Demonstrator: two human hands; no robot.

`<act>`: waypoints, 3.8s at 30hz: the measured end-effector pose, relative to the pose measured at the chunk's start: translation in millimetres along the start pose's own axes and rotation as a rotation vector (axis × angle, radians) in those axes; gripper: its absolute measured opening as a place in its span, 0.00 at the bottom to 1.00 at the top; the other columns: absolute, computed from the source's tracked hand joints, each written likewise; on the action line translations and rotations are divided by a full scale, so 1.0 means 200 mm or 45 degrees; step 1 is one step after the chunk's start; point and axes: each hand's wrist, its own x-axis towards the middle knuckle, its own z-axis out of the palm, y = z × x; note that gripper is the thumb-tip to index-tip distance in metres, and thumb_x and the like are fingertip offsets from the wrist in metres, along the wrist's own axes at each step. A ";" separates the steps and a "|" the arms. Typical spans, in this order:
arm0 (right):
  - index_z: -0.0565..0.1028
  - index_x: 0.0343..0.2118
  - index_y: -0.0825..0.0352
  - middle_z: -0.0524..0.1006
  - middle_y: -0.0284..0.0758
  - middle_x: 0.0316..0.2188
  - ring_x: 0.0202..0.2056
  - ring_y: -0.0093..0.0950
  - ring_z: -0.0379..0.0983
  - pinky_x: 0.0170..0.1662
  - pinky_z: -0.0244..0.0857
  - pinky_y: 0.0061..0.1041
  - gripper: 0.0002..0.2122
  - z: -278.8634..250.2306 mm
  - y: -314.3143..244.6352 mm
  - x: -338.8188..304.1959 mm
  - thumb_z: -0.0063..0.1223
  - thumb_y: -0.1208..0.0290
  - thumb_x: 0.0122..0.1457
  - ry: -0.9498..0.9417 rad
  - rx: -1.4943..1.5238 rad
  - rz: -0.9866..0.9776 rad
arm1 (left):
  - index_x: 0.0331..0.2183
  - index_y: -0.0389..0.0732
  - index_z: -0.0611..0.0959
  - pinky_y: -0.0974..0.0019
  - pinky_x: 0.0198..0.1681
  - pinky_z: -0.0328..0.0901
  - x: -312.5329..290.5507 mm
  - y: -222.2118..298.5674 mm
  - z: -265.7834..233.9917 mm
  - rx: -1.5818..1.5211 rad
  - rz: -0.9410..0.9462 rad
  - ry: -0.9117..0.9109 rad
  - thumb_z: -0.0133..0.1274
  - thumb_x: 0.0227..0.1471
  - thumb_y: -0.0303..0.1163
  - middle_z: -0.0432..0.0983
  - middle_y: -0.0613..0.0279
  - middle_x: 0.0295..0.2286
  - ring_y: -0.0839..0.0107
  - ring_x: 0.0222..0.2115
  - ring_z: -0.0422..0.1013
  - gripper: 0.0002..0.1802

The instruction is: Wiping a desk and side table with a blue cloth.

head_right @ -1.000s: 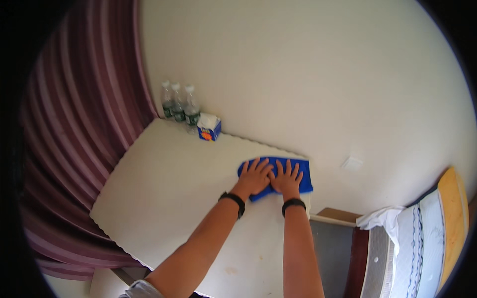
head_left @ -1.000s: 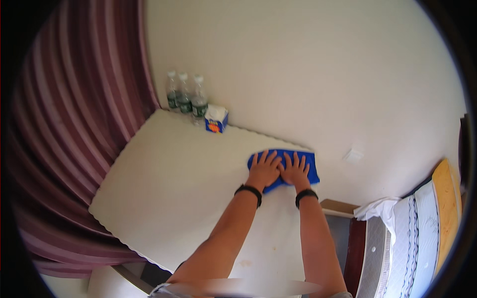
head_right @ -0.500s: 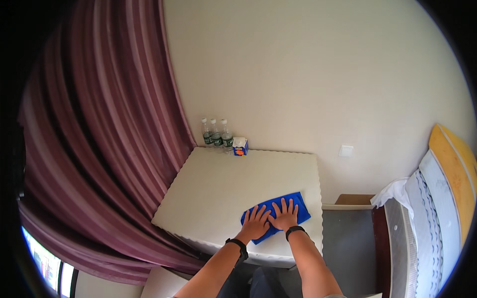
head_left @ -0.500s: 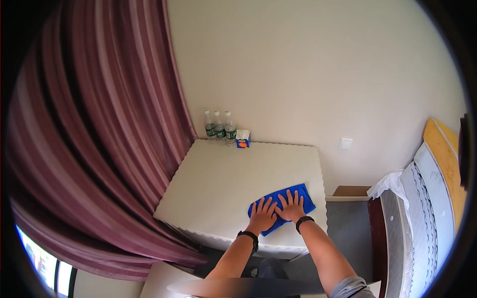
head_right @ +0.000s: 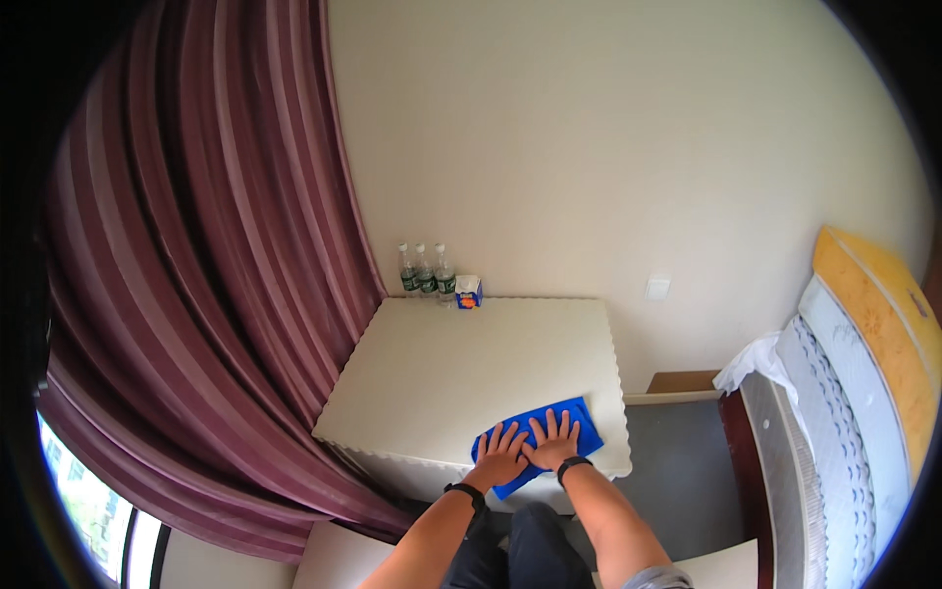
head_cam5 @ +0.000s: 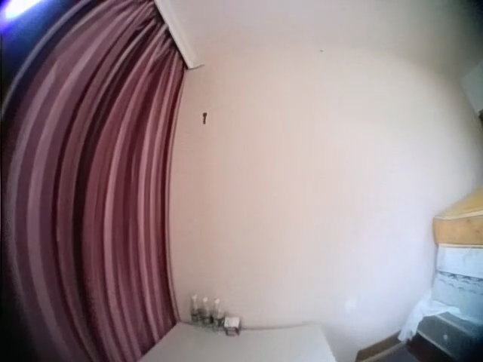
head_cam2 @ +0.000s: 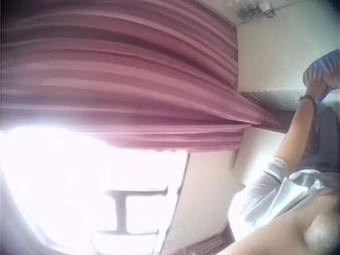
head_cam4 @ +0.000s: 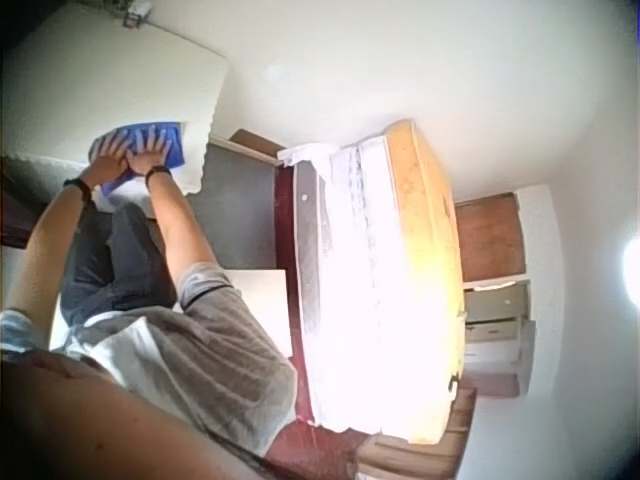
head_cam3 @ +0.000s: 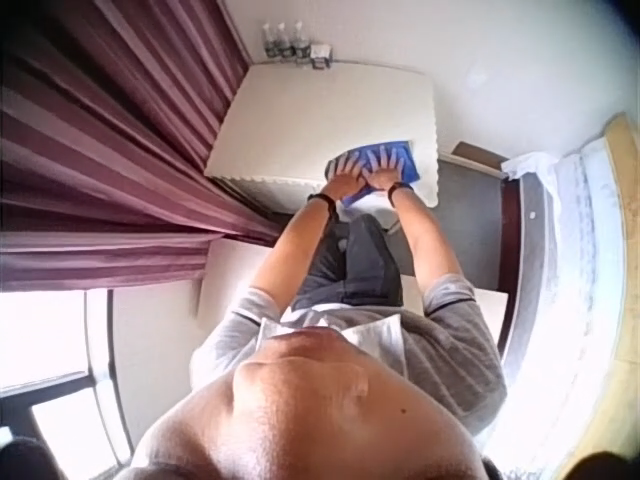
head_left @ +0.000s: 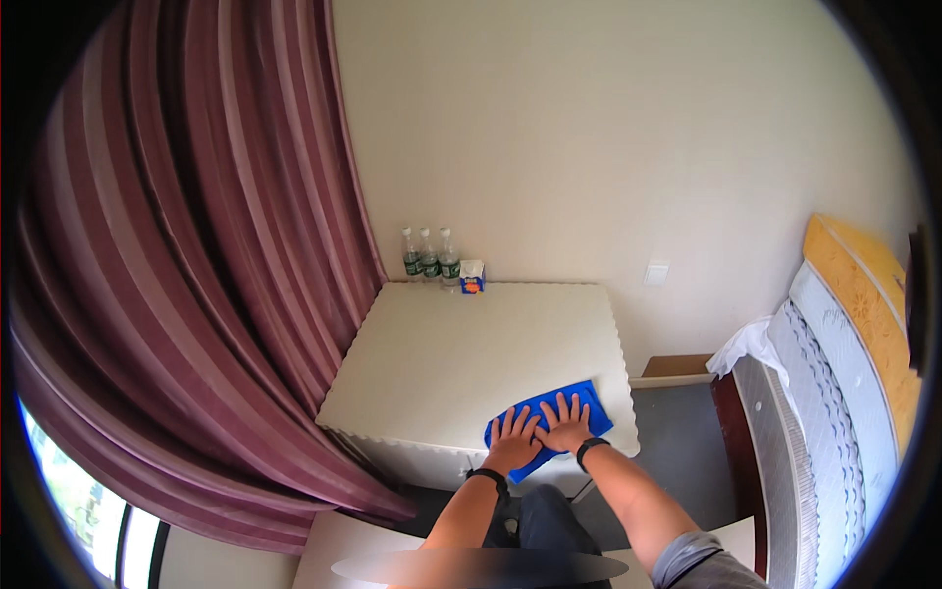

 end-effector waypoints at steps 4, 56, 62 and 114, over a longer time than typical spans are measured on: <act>0.46 0.71 0.40 0.33 0.36 0.74 0.72 0.51 0.22 0.68 0.17 0.60 0.37 -0.02 -0.04 0.12 0.33 0.34 0.61 0.041 0.035 0.044 | 0.63 0.59 0.65 0.35 0.67 0.37 0.13 -0.07 0.01 -0.007 0.035 0.157 0.43 0.57 0.49 0.49 0.66 0.68 0.57 0.69 0.43 0.33; 0.48 0.72 0.46 0.37 0.39 0.73 0.71 0.53 0.25 0.68 0.19 0.60 0.34 -0.18 -0.23 0.57 0.29 0.38 0.65 0.149 -0.015 -0.056 | 0.62 0.48 0.67 0.39 0.66 0.44 0.45 -0.40 -0.13 0.134 -0.007 0.449 0.42 0.63 0.44 0.55 0.56 0.65 0.53 0.67 0.48 0.29; 0.44 0.72 0.49 0.32 0.43 0.73 0.70 0.56 0.20 0.66 0.17 0.64 0.35 0.05 -0.40 0.10 0.26 0.39 0.66 0.107 -0.003 -0.116 | 0.63 0.50 0.65 0.41 0.68 0.42 -0.08 -0.39 -0.11 0.147 -0.033 0.357 0.40 0.62 0.46 0.52 0.58 0.66 0.54 0.68 0.44 0.30; 0.53 0.71 0.46 0.40 0.40 0.73 0.71 0.54 0.27 0.67 0.17 0.61 0.34 -0.16 -1.07 1.05 0.33 0.38 0.64 0.341 0.113 -0.067 | 0.65 0.53 0.64 0.46 0.69 0.41 0.63 -1.35 -0.46 0.390 -0.047 0.207 0.43 0.62 0.44 0.50 0.62 0.67 0.60 0.68 0.46 0.31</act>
